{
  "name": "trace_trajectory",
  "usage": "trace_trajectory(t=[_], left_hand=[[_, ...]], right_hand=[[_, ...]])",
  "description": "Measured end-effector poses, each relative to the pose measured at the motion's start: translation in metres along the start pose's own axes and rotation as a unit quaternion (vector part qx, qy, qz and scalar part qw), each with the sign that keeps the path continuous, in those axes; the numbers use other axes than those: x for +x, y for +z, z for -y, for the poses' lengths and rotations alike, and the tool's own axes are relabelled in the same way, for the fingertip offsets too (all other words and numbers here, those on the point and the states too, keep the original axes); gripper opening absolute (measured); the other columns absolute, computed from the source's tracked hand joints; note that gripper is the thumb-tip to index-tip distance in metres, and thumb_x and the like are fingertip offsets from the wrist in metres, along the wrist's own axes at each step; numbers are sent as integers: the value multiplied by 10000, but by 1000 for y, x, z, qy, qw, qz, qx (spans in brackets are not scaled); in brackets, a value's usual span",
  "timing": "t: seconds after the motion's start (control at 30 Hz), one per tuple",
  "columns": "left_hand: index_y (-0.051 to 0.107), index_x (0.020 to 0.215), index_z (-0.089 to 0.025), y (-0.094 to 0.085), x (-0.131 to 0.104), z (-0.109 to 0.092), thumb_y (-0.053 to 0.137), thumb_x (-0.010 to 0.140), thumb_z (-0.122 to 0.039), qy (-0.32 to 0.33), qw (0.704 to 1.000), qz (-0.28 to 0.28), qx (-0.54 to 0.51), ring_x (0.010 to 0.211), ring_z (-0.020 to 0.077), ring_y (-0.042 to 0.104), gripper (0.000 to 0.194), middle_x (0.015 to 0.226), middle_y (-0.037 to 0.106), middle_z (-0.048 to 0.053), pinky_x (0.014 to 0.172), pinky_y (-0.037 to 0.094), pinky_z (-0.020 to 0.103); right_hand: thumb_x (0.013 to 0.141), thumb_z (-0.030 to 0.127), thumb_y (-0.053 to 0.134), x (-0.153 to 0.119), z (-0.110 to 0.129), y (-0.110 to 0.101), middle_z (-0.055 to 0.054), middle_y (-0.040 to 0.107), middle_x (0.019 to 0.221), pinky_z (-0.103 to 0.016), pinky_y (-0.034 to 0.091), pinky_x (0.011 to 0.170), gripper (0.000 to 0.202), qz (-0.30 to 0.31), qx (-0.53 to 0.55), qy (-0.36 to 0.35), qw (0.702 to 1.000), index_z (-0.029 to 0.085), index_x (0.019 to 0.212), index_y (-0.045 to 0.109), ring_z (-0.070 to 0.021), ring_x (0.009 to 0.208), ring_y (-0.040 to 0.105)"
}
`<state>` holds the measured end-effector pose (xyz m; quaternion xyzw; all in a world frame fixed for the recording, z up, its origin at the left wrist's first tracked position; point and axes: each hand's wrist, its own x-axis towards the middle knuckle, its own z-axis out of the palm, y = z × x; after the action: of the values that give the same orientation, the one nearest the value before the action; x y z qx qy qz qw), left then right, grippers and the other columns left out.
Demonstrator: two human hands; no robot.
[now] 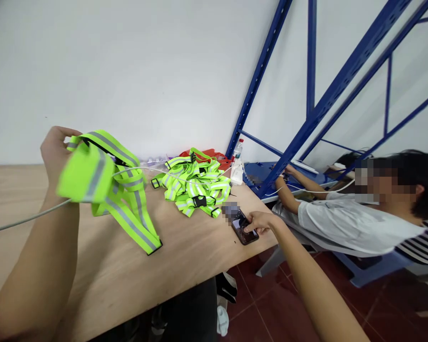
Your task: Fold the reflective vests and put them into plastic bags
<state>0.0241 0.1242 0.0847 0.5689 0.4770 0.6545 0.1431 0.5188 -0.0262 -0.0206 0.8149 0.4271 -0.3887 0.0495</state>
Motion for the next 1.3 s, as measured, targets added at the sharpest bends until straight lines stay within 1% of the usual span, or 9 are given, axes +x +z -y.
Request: trace_trajectory(t=[0.27, 0.37, 0.43, 0.57, 0.67, 0.77, 1.0, 1.17, 1.3], left_hand=[[597, 947, -190, 4, 0, 0, 603, 786, -194, -44, 998, 6, -48, 510, 100, 464, 160, 658, 509, -60, 484, 336, 249], [597, 940, -208, 10, -1, 5, 613, 808, -281, -77, 992, 78, -60, 477, 125, 506, 151, 608, 527, -58, 455, 361, 244], [594, 904, -215, 14, -5, 1, 599, 813, -303, -80, 989, 107, -64, 487, 138, 533, 127, 608, 551, -49, 461, 381, 241], [588, 860, -207, 22, -17, -13, 590, 802, -343, -68, 976, 191, -81, 575, 152, 581, 148, 691, 609, -28, 524, 428, 232], [577, 891, -207, 25, -27, -21, 590, 815, -367, -56, 956, 265, -114, 609, 150, 571, 178, 735, 614, -29, 558, 440, 232], [583, 910, -205, 27, -32, -26, 573, 811, -306, -21, 943, 302, -136, 715, 153, 592, 142, 840, 640, -18, 647, 468, 239], [584, 970, -215, 16, -19, -12, 539, 829, -230, 3, 955, 273, -112, 765, 173, 629, 149, 875, 674, -7, 658, 467, 257], [619, 1059, -228, 4, -6, 4, 493, 838, -184, 59, 953, 298, -14, 1003, 215, 644, 259, 1093, 697, 28, 848, 491, 319], [628, 966, -209, 0, -8, -5, 570, 851, -265, 80, 971, 224, 22, 895, 200, 634, 140, 986, 685, 29, 809, 494, 306]], right_hand=[[662, 404, 858, -45, 55, -4, -148, 701, 867, -419, 505, 757, 368, -168, -195, 0, 966, 169, 805, 613, -376, 952, 684], [931, 476, 573, -72, 97, 5, -132, 713, 1012, -383, 470, 813, 272, -281, -216, -106, 929, 212, 965, 623, -313, 1034, 658], [950, 449, 543, -86, 132, 14, -72, 719, 868, -340, 467, 752, 243, -346, -157, -273, 884, 224, 917, 626, -247, 856, 673], [893, 418, 612, -99, 204, 36, -56, 732, 947, -310, 512, 717, 227, -313, 66, -496, 808, 227, 1010, 647, -220, 878, 683], [872, 417, 665, -100, 248, 47, -89, 679, 1281, -328, 545, 798, 454, -250, 159, -563, 771, 237, 1283, 603, -237, 1072, 669], [815, 386, 751, -98, 275, 54, -64, 673, 1313, -368, 529, 905, 593, -217, 160, -596, 756, 250, 1363, 568, -260, 1133, 648], [851, 332, 666, -76, 289, 48, -42, 756, 1077, -379, 522, 915, 284, -242, 205, -589, 743, 204, 1101, 707, -255, 981, 693], [836, 300, 670, -62, 291, 40, -58, 715, 1234, -402, 490, 1037, 358, -226, 227, -612, 723, 220, 1185, 656, -258, 1162, 653], [839, 303, 683, -49, 298, 41, -65, 702, 1270, -398, 500, 1050, 353, -191, 282, -618, 709, 229, 1180, 627, -254, 1225, 634]])
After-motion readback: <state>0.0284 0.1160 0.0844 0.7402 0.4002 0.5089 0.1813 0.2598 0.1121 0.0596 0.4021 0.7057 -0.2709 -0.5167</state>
